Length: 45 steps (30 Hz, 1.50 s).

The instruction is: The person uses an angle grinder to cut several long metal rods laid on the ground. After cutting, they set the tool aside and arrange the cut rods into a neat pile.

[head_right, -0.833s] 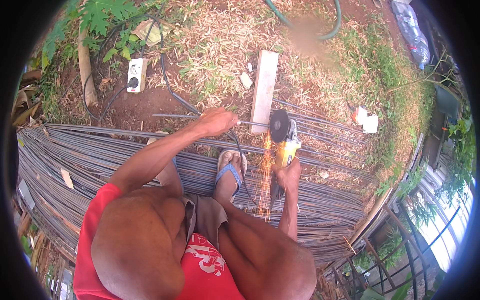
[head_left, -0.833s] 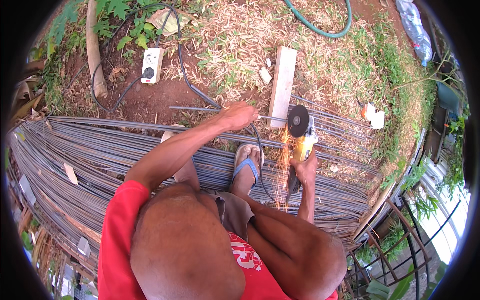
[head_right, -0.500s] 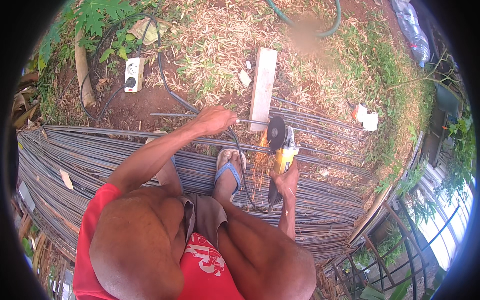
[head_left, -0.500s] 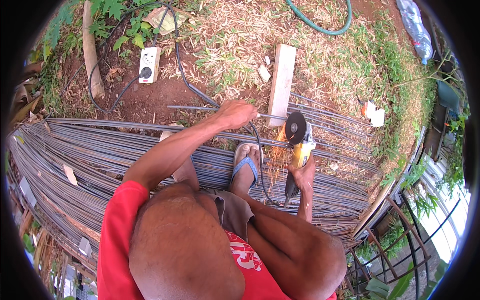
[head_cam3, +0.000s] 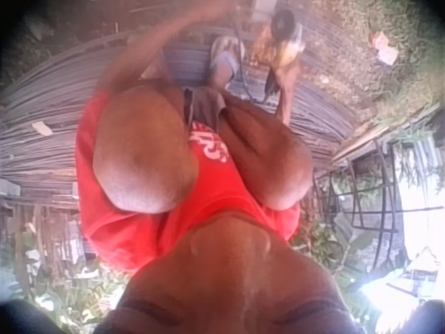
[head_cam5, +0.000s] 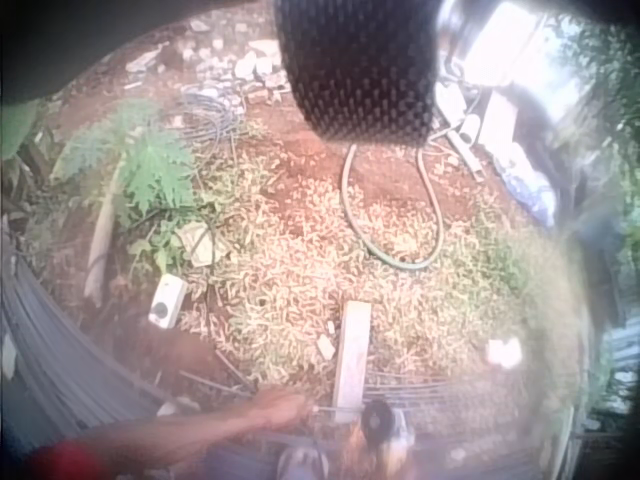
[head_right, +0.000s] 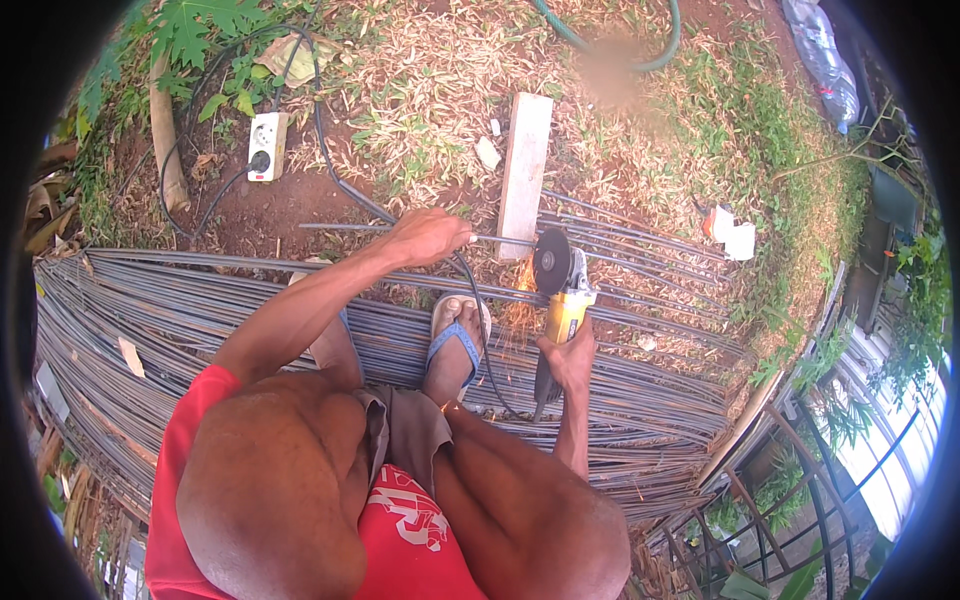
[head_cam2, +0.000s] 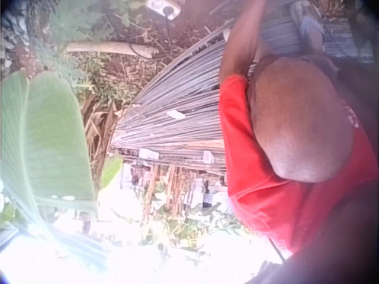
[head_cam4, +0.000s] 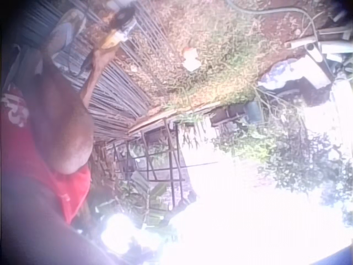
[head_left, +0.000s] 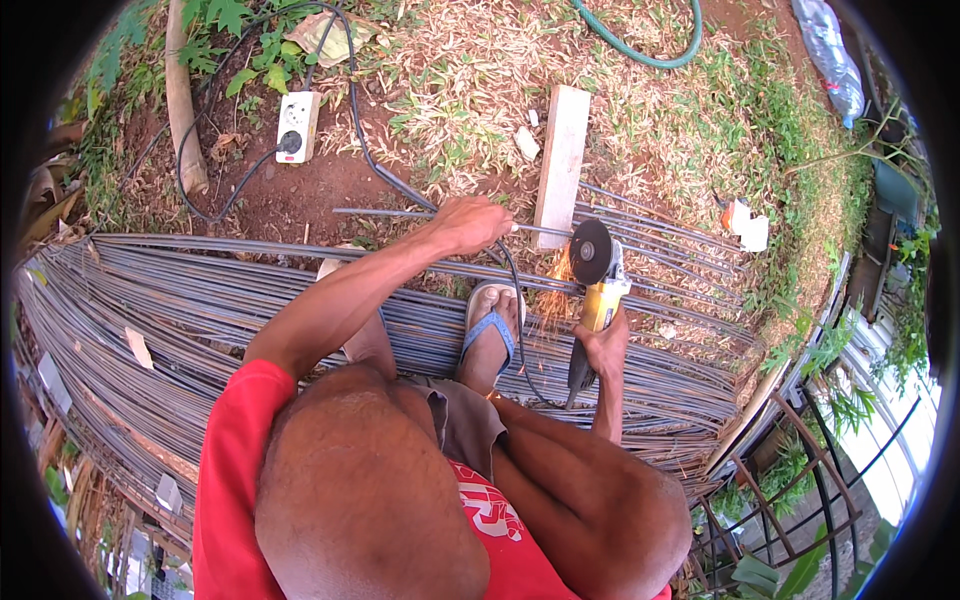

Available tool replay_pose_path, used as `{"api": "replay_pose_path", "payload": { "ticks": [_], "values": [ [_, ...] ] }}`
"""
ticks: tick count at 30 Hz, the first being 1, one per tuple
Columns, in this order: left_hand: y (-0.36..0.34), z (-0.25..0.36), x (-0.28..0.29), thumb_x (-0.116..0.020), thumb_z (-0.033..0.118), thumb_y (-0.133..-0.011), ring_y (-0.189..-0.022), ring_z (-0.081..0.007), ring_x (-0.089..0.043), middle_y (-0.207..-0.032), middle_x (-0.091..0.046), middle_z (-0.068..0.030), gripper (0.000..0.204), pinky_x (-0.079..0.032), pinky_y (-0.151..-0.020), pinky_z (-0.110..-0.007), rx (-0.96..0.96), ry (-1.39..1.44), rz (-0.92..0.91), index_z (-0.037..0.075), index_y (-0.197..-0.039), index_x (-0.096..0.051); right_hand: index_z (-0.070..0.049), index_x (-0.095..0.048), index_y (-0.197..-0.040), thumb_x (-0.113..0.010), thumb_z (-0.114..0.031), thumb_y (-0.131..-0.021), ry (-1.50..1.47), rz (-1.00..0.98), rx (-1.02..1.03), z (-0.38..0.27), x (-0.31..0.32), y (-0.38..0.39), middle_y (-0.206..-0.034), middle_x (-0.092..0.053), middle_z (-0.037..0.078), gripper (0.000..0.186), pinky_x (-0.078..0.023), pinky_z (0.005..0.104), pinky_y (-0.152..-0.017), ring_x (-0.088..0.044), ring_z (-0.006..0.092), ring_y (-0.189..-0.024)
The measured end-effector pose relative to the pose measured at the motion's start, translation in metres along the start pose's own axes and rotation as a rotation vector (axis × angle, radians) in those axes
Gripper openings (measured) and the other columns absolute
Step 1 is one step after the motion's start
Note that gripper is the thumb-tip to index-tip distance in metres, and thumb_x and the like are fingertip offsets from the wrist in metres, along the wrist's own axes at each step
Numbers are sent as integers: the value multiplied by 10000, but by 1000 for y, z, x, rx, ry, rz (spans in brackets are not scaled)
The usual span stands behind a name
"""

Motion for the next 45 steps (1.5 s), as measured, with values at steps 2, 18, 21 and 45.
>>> {"api": "replay_pose_path", "payload": {
  "ticks": [2,18,21,45],
  "values": [
    [1,2,3,-536,333,-1071,-810,-417,-702,-801,-684,-216,348,-535,-761,-575,-12,-1,22,52,-934,-688,52,-582,-1250,-787,-178,-681,-24,7,37,0,0,-4,-1027,-730,216,647,-562,444,-885,-718,337,-928],
    [1,1,1,-544,329,-1067,-825,-433,-690,-811,-677,-224,349,-529,-772,-590,-21,10,22,39,-923,-675,40,-590,-1251,-813,-125,-683,-26,55,91,-15,4,-10,-978,-725,135,633,-567,375,-821,-692,236,-845],
    [-1,-1,-2,-545,325,-1069,-801,-414,-683,-782,-660,-209,342,-529,-767,-584,7,17,-12,44,-918,-667,40,-601,-1225,-813,-121,-676,-33,34,64,-11,3,-2,-973,-723,134,610,-567,376,-816,-690,230,-841],
    [-4,3,0,-519,327,-1081,-824,-404,-701,-821,-689,-198,345,-545,-783,-576,-33,-19,8,62,-931,-682,62,-577,-1277,-792,-154,-685,14,40,67,0,4,2,-1036,-726,208,666,-558,445,-884,-709,337,-936]
  ]
}}
Point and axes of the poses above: each hand's wrist, its own y-axis away from the middle knuckle, its own x-axis out of the back of the hand, z = x × y, the point moved 10 cm from there along -y, towards the middle knuckle
